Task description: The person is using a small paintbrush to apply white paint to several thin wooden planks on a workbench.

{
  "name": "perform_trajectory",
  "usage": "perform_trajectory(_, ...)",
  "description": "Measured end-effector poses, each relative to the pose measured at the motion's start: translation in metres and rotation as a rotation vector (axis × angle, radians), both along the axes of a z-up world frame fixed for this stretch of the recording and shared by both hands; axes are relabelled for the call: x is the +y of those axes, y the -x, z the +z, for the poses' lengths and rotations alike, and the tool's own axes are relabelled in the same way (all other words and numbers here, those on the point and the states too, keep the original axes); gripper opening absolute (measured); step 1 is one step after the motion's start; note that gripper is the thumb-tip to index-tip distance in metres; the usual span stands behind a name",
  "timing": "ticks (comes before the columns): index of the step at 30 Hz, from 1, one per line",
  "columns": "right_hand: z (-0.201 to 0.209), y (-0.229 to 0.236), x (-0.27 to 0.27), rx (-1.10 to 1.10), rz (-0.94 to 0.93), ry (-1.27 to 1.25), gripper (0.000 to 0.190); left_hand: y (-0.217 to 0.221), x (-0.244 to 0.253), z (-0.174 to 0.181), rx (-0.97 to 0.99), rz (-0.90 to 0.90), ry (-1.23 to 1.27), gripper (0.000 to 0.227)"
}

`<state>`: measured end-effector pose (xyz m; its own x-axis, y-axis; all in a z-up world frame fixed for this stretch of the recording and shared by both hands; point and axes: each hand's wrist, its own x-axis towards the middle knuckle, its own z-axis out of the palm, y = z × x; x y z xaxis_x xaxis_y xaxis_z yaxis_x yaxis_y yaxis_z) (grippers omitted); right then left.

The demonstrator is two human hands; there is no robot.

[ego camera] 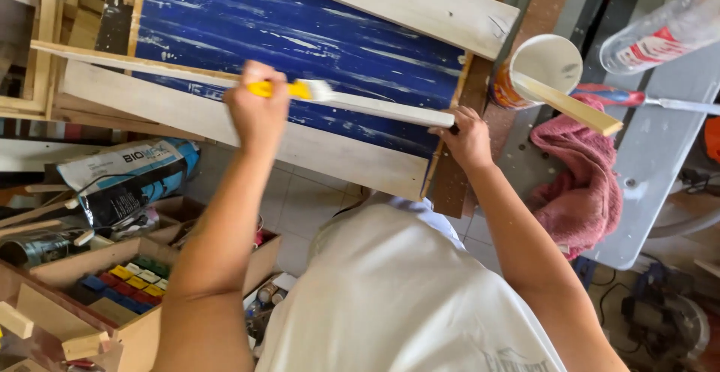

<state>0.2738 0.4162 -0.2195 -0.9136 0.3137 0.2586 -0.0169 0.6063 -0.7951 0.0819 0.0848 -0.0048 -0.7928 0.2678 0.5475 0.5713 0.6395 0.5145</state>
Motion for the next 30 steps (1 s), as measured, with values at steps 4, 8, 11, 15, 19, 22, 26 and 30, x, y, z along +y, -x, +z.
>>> perform_trajectory(4,0.005,-0.001,-0.002,-0.018,0.013,-0.012,0.035,-0.028,0.034,-0.023,-0.123,-0.062,-0.161,0.011)
perform_trajectory(8,0.005,-0.002,-0.004,-0.068,-0.023,0.013,0.033,0.033,-0.047,-0.035,-0.02,0.178,-0.06,0.011)
perform_trajectory(11,0.005,-0.003,-0.007,-0.063,-0.052,0.019,0.03,0.073,-0.121,-0.039,0.15,0.294,0.03,0.014)
perform_trajectory(15,0.0,-0.007,-0.005,-0.07,-0.08,0.019,0.027,0.063,-0.117,-0.062,0.209,0.126,-0.013,0.028)
perform_trajectory(19,0.001,-0.005,-0.006,-0.081,-0.057,-0.014,0.028,0.0,-0.047,-0.094,0.293,-0.176,0.019,0.024)
perform_trajectory(22,0.005,-0.007,-0.009,-0.08,-0.05,-0.016,0.028,-0.018,-0.039,-0.055,0.098,-0.341,-0.168,0.02)
perform_trajectory(26,0.001,-0.008,-0.009,-0.075,-0.081,0.018,0.029,0.039,-0.103,-0.05,-0.1,-0.007,-0.296,0.012)
perform_trajectory(30,-0.001,-0.007,-0.01,-0.076,-0.113,0.012,0.03,0.072,-0.164,-0.031,0.342,0.066,0.118,0.012)
